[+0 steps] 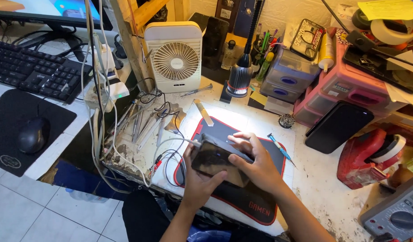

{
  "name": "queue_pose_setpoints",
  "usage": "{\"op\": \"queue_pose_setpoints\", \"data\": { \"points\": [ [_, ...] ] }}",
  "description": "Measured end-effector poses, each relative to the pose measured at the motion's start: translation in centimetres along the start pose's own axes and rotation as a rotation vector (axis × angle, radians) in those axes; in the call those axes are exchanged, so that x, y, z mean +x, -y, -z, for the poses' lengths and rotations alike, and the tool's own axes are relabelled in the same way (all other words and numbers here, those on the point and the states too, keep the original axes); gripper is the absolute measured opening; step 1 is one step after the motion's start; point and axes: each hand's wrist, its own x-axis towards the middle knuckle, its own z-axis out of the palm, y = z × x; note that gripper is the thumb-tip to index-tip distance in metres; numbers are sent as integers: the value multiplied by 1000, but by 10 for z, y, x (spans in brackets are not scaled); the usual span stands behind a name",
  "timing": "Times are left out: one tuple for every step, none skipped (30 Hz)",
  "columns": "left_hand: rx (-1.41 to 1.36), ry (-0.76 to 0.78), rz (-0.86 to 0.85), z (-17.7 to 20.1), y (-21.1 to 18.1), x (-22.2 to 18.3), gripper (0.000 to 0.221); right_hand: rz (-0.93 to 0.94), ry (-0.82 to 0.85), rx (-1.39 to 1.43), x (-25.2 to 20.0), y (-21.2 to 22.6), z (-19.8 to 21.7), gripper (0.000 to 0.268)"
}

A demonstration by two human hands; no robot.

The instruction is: The person is adjusting the settings on a digital clock module by pressing buttons and then attaching a protective screen cover.

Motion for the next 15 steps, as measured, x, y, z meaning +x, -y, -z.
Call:
{"op": "queue_pose_setpoints", "data": {
  "points": [
    [0,3,3,3,6,2,90,-2,-3,1,-3,1,4,63],
    [-102,-1,-5,6,12,4,91,-4,40,-32,-5,3,7,61],
    [-204,-4,-12,9,17,6,93,-5,83,-66,-6,5,11,62],
    [-205,-10,-10,9,19,6,93,-9,88,-65,-8,5,11,62],
    [-223,-13,-18,8,20,5,91,-95,117,-104,-9,6,12,64],
    [-238,-8,-27,8,21,7,89,-177,139,-141,-9,7,13,67],
    [-236,-8,-25,10,23,7,89,-178,138,-138,-9,7,13,67],
    [-243,-15,-2,12,26,7,95,-181,138,-155,-9,6,14,68],
    [-250,-22,21,13,29,6,102,-184,138,-172,-10,6,14,69],
    [-249,-23,22,12,27,6,102,-185,138,-171,-10,5,15,69],
    [-258,13,-11,12,24,6,100,-181,140,-156,-10,4,15,71],
    [-267,47,-44,11,22,6,98,-178,143,-141,-10,3,16,72],
    [-267,45,-43,11,22,6,98,-179,144,-141,-9,3,15,72],
    [-300,58,-30,12,22,6,98,-193,155,-69,-9,3,15,72],
    [-334,72,-17,13,21,6,98,-208,165,3,-8,2,15,72]
  ]
}}
